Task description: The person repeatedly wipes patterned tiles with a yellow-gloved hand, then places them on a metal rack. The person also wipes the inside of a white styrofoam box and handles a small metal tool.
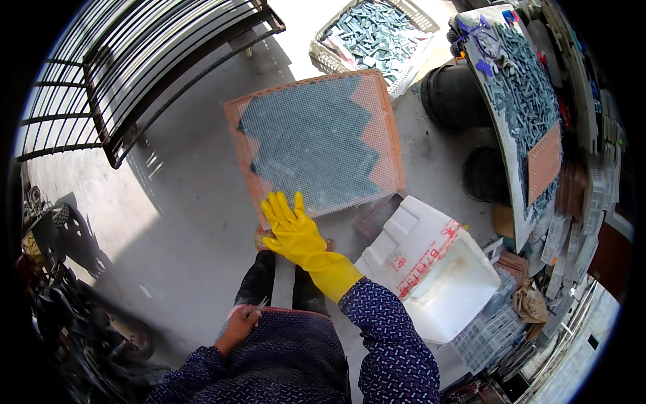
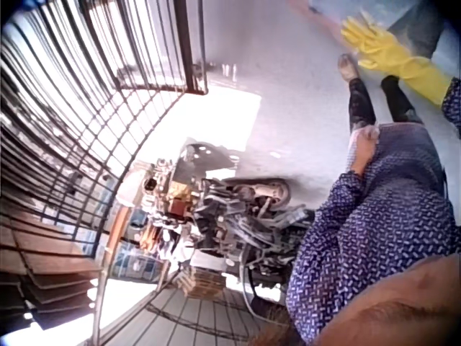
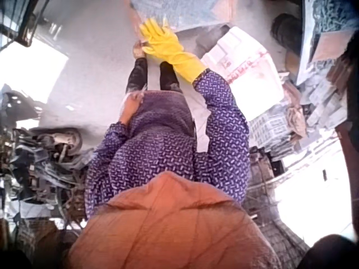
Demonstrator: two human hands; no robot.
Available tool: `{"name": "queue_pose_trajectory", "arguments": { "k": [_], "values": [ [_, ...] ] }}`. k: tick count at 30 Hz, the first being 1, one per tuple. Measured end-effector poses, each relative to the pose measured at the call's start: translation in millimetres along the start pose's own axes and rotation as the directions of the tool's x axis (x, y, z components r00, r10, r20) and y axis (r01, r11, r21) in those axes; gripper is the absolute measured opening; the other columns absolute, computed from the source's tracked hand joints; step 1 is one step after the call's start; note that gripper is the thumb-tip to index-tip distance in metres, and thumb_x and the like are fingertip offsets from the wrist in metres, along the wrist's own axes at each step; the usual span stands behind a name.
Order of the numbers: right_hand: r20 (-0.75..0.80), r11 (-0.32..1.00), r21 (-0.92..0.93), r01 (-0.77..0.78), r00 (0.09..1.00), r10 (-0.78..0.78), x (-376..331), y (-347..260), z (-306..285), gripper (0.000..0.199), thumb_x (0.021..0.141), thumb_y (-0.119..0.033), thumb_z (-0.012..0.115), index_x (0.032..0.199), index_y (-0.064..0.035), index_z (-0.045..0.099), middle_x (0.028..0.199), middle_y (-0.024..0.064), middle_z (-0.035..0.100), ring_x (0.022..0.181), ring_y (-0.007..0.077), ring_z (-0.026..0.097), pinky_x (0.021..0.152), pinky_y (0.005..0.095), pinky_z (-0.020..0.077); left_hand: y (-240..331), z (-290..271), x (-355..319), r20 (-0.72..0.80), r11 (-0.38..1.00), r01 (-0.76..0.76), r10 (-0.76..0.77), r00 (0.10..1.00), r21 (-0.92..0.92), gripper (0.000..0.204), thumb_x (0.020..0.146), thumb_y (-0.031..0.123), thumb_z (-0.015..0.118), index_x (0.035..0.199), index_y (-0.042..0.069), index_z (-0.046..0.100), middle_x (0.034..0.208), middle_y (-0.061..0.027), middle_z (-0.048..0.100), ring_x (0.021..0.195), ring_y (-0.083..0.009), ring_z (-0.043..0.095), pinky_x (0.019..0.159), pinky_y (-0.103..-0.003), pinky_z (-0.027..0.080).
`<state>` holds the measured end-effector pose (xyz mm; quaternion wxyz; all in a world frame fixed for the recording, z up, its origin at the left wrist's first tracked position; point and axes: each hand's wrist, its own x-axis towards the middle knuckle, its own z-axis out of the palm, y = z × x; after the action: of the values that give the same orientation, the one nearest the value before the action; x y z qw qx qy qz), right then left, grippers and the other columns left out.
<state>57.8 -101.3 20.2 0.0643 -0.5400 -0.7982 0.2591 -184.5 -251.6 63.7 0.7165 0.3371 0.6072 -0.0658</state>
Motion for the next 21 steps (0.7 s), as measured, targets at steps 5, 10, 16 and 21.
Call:
{"name": "queue_pose_trajectory", "arguments": {
  "k": [5, 10, 16, 21],
  "values": [
    [-0.224, 0.994, 0.098, -0.047, 0.972, 0.068, 24, 21, -30, 0.053, 0.083, -0.023, 0.05, 0.128, 0.001, 0.038, 0.135, 0.0193, 0.034, 0.128, 0.0334, 0.027, 0.106, 0.044, 0.0172, -21, -7, 2, -0.014, 0.998, -0.022, 0.023, 1.0, 0.053, 0.023, 0.085, 0.019, 0.052, 0.075, 0.0, 0.058, 0.056, -0.0012, 0.051, 0.052, -0.0096, 0.048, 0.051, -0.026, 0.037],
    [-0.124, 0.804, -0.591, -0.068, 0.992, -0.008, 58, 34, -28, 0.047, 0.082, -0.012, 0.046, 0.127, 0.001, 0.04, 0.133, 0.0188, 0.037, 0.125, 0.0346, 0.033, 0.105, 0.0407, 0.024, -22, -12, 7, -0.042, 0.999, -0.034, 0.035, 0.999, 0.017, 0.024, 0.085, 0.02, 0.052, 0.07, 0.001, 0.056, 0.055, -0.0008, 0.05, 0.052, -0.0083, 0.046, 0.05, -0.026, 0.036],
    [-0.136, 0.987, -0.14, 0.082, 0.986, -0.101, 33, 47, -11, 0.047, 0.082, -0.007, 0.045, 0.128, -0.0015, 0.04, 0.134, 0.017, 0.037, 0.126, 0.0337, 0.031, 0.106, 0.0386, 0.0225, 3, -12, 4, -0.051, 0.998, -0.058, 0.057, 0.997, -0.023, 0.028, 0.086, 0.021, 0.052, 0.064, 0.004, 0.052, 0.054, 0.0012, 0.048, 0.051, -0.0068, 0.043, 0.049, -0.025, 0.034],
    [-0.186, 0.904, -0.173, -0.391, 0.914, 0.359, 33, 82, -77, 0.057, 0.085, -0.035, 0.047, 0.133, -0.0063, 0.035, 0.141, 0.012, 0.027, 0.131, 0.0274, 0.023, 0.108, 0.0382, 0.0147, -18, -21, 6, -0.061, 0.999, -0.043, 0.041, 0.997, -0.031, 0.027, 0.086, 0.022, 0.052, 0.066, 0.004, 0.053, 0.054, 0.0013, 0.049, 0.053, -0.0074, 0.044, 0.051, -0.024, 0.035]
  ]
}}
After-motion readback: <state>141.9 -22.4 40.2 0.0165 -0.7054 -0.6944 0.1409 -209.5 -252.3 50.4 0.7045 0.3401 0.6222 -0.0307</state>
